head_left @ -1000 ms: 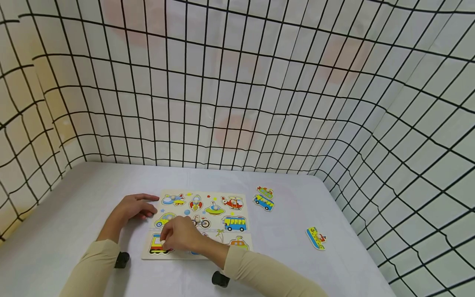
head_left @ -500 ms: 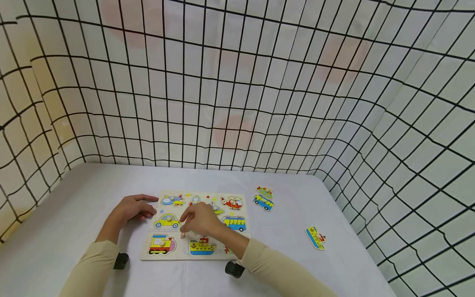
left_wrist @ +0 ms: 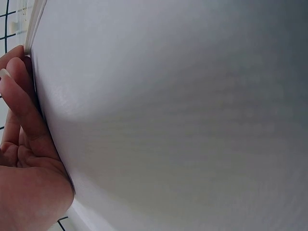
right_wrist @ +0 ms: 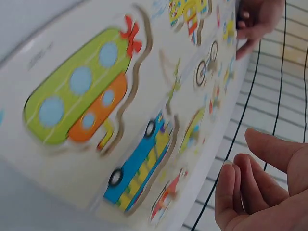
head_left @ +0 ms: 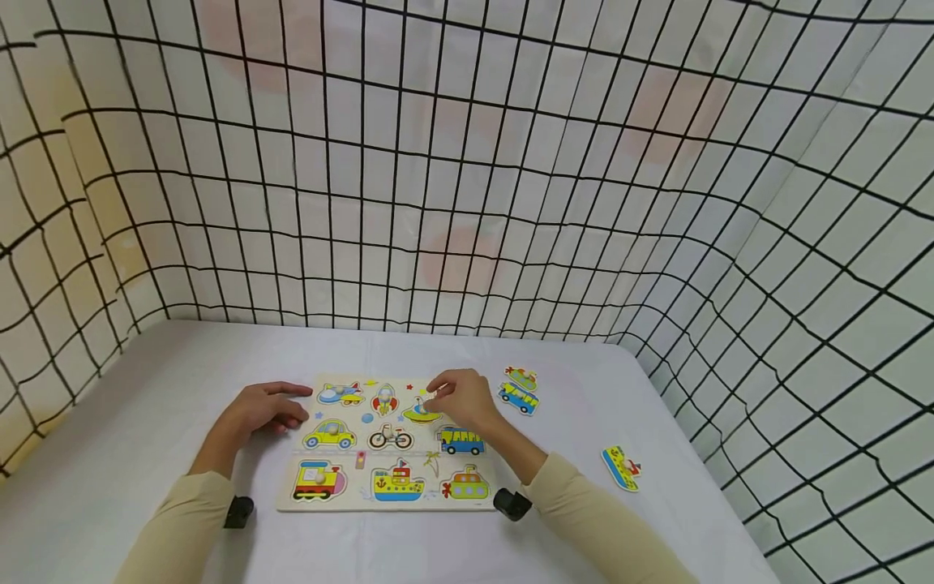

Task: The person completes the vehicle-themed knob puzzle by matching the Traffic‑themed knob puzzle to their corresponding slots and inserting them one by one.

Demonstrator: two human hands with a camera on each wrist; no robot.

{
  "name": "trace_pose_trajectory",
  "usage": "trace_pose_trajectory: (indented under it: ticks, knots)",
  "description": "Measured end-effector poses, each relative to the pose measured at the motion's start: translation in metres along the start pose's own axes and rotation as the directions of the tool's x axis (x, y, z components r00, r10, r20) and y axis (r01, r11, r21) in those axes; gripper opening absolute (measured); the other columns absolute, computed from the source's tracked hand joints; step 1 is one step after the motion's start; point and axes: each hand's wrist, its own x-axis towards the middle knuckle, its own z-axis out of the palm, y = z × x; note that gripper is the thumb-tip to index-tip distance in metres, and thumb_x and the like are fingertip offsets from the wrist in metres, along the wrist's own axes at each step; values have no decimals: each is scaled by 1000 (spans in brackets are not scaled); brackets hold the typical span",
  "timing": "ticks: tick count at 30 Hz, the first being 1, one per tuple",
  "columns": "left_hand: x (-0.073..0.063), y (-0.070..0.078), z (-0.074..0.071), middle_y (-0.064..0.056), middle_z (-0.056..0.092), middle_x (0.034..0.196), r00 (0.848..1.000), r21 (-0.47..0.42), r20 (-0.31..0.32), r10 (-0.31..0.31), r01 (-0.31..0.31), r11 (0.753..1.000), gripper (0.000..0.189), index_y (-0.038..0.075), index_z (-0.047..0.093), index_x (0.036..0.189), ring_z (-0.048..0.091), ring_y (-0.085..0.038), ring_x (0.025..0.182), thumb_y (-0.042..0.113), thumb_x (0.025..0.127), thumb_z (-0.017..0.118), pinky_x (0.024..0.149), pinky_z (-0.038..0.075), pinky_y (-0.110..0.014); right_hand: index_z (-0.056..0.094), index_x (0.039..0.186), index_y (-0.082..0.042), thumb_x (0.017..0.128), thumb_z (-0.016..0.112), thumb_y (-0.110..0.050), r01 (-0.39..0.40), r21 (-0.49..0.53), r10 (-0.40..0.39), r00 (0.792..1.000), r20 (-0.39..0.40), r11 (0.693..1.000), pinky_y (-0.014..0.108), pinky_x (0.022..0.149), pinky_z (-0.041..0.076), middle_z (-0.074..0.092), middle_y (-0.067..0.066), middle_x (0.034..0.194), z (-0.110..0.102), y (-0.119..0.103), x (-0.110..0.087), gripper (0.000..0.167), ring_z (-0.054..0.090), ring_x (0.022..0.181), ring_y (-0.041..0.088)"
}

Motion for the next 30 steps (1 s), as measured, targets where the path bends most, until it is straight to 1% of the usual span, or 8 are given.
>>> trace_pose_trajectory:
  ticks: [6,9,12,16,18,24,28,30]
  knots:
    - [4,-1,1,-5,69,75,1000,-3,6,-7,7,1000,60,2,57,142,62,-20,67,14,85,73,63,52,-25,77,106,-8,81,84,-18,-71,-19,69,992,-102,997,27,63,49,72,4,85,-25,24,6,28,63,73,15]
    - [3,0,0,-5,69,75,1000,0,5,-7,7,1000,60,1,56,142,62,-20,67,14,86,72,63,52,-25,77,108,-7,80,84,-19,-103,-21,99,985,-143,995,29,66,51,74,6,89,-37,34,8,31,67,78,18]
    - [0,0,1,-7,70,76,1000,-6,-1,-10,10,1000,60,1,57,142,63,-21,67,13,85,73,64,53,-25,76,110,-6,81,84,-19,-134,-16,129,975,-178,991,34,70,55,76,9,95,-49,45,7,33,70,85,22]
    - [-3,0,2,-7,70,76,1000,-12,-4,-11,10,1000,61,1,57,141,63,-22,67,12,84,73,65,53,-26,76,110,-7,82,83,-20,-169,-30,157,958,-239,985,43,83,54,77,9,97,-60,65,6,33,68,94,26]
    - [-3,0,3,-7,70,76,1000,-13,-6,-9,9,1000,60,1,57,141,63,-22,67,11,84,73,65,53,-26,77,110,-7,82,83,-20,-178,-41,161,950,-267,983,45,86,52,76,9,97,-64,75,6,32,67,95,27]
    - [-4,1,3,-9,70,76,1000,-20,-14,-3,3,1000,60,1,58,140,63,-23,67,11,83,74,65,53,-27,76,109,-1,81,82,-15,-206,-35,184,929,-321,978,40,78,53,76,13,93,-69,97,4,32,67,93,30]
    - [-3,1,2,-8,70,76,1000,-19,-12,-5,5,1000,61,2,58,141,63,-23,67,12,83,74,64,53,-27,76,108,-1,80,82,-12,-251,-5,236,915,-327,968,36,77,50,76,13,93,-68,108,4,31,64,98,31]
    - [-3,1,3,-7,70,75,1000,-18,-8,-7,6,1000,61,2,58,141,63,-22,66,12,84,74,63,52,-26,76,108,-1,80,82,-11,-268,1,254,911,-325,963,34,75,50,76,12,93,-67,113,4,31,64,97,31]
